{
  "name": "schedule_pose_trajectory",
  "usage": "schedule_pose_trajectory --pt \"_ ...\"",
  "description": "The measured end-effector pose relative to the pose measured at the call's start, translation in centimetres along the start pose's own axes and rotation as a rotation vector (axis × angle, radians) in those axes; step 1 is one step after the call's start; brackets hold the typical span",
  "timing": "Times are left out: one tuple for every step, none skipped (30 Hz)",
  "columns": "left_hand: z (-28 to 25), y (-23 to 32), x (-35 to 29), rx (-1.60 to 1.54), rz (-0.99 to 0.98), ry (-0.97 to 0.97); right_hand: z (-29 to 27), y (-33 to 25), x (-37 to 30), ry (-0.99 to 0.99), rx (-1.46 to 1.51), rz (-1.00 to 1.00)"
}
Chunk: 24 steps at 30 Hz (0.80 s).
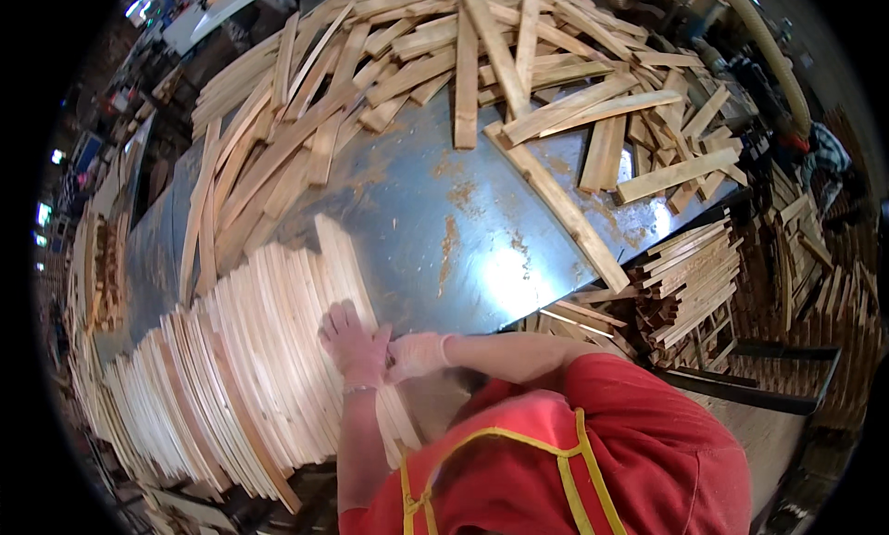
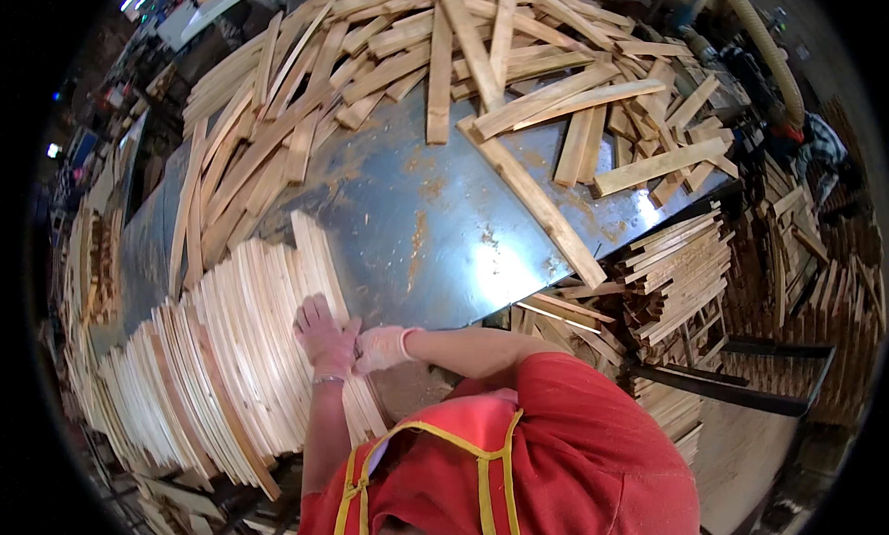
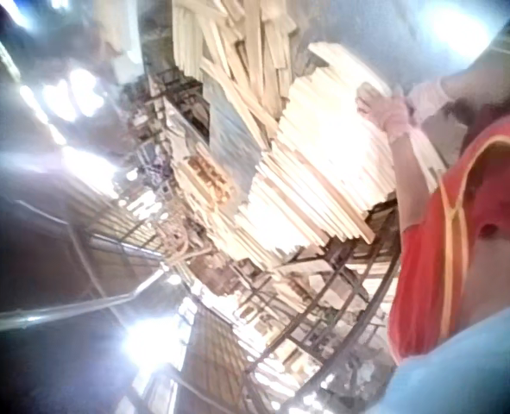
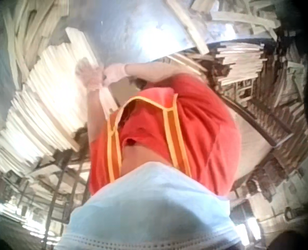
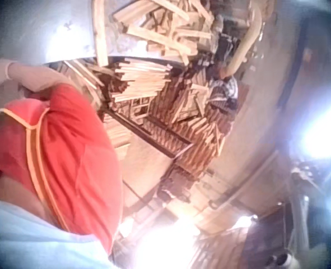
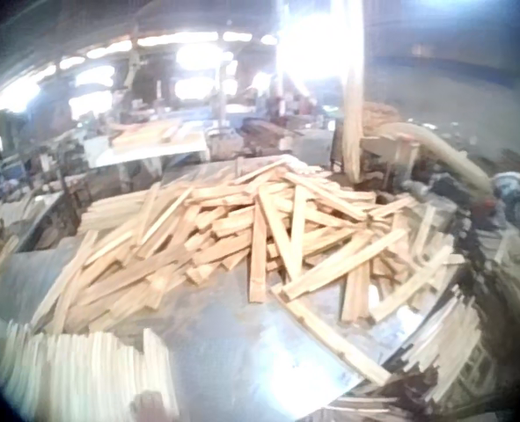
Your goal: The person repeatedly picks up thin wooden planks from a disorganized pile on a metal table and places them into a neat, vertical stack. The task involves sorting and organizing the wood pieces by hand in a repetitive cycle.
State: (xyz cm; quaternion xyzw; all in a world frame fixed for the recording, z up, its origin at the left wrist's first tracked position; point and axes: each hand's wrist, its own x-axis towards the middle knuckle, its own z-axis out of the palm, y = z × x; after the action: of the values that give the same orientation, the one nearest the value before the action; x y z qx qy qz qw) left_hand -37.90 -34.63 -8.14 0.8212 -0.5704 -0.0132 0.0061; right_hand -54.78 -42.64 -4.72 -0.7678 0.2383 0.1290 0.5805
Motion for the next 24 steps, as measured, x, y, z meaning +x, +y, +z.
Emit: schedule_pose_trajectory --pt "0.4 0.2 0.1 0.035 -0.039 -0.043 -2.7 1.2 -0.5 0.047 0.002 -0.146" --pt "0.6 0.3 -0.2 0.036 -0.028 -0.037 -6.0 2.9 -1.5 0.188 0.061 -0.195" --pt "0.8 0.4 -0.3 0.076 -0.048 -0.053 -10.0 5.2 -3.1 0.462 0.071 -0.125" --pt "0.9 0.4 -0.5 0.058 -0.012 -0.002 -14.0 7.8 -4.9 0.794 0.093 -0.017" --pt "1.0 0.4 -0.6 0.073 -0.01 0.027 -18.2 10.5 -6.7 1.118 0.171 0.111" --pt "1.1 0.3 -0.7 0.071 -0.024 0.013 -22.4 13.2 -8.7 1.413 0.376 0.211" --pt "1.2 0.3 -0.7 0.064 -0.017 0.056 -26.5 15.7 -10.2 1.61 0.768 0.154" --pt "1.3 0.4 -0.7 0.045 -0.022 0.061 -29.5 17.9 -11.5 1.777 0.968 0.075" --pt "1.3 0.4 -0.7 0.026 -0.017 0.071 -32.5 19.8 -12.1 1.891 1.047 0.161" --pt "1.4 0.5 -0.6 0.014 -0.036 0.051 -34.9 21.4 -12.2 1.864 1.334 0.066" --pt "1.4 0.5 -0.5 0.0 -0.044 0.042 -36.8 22.8 -11.8 1.837 1.418 0.034" --pt "1.4 0.6 -0.5 -0.009 -0.035 0.082 -38.2 23.8 -11.0 1.88 1.488 -0.03" --pt "1.4 0.6 -0.4 0.001 -0.048 0.035 -39.4 24.9 -10.5 1.925 1.557 -0.099" --pt "1.3 0.6 -0.4 0.015 -0.045 0.033 -40.1 25.7 -10.3 1.943 1.508 0.149" --pt "1.1 0.6 -0.3 0.033 -0.026 0.058 -40.2 26.2 -10.1 1.922 1.488 0.047" --pt "0.8 0.6 -0.2 0.024 -0.016 0.064 -39.8 26.4 -10.3 1.807 1.484 -0.054" --pt "0.4 0.8 0.0 0.017 0.008 0.095 -38.8 26.1 -10.7 1.722 1.489 -0.092" --pt "0.0 1.2 0.1 0.009 -0.019 0.051 -37.0 25.5 -11.3 1.651 1.503 -0.247" --pt "-0.6 2.0 0.1 -0.001 -0.036 0.026 -34.7 24.4 -12.4 1.498 1.534 -0.307" --pt "-1.2 2.9 0.4 -0.01 -0.104 -0.071 -31.5 22.8 -13.2 1.39 1.532 -0.426" --pt "-2.1 3.8 0.9 -0.036 -0.169 -0.144 -28.1 20.8 -13.9 1.289 1.426 -0.553" --pt "-2.7 5.6 1.0 -0.112 -0.11 -0.142 -24.1 18.6 -14.3 1.232 1.452 -0.432" --pt "-3.2 7.8 0.8 -0.173 -0.054 -0.12 -20.3 16.5 -14.0 1.199 1.384 -0.441" --pt "-3.9 9.8 0.8 -0.432 0.052 -0.151 -16.1 14.4 -13.8 1.115 1.399 -0.358"
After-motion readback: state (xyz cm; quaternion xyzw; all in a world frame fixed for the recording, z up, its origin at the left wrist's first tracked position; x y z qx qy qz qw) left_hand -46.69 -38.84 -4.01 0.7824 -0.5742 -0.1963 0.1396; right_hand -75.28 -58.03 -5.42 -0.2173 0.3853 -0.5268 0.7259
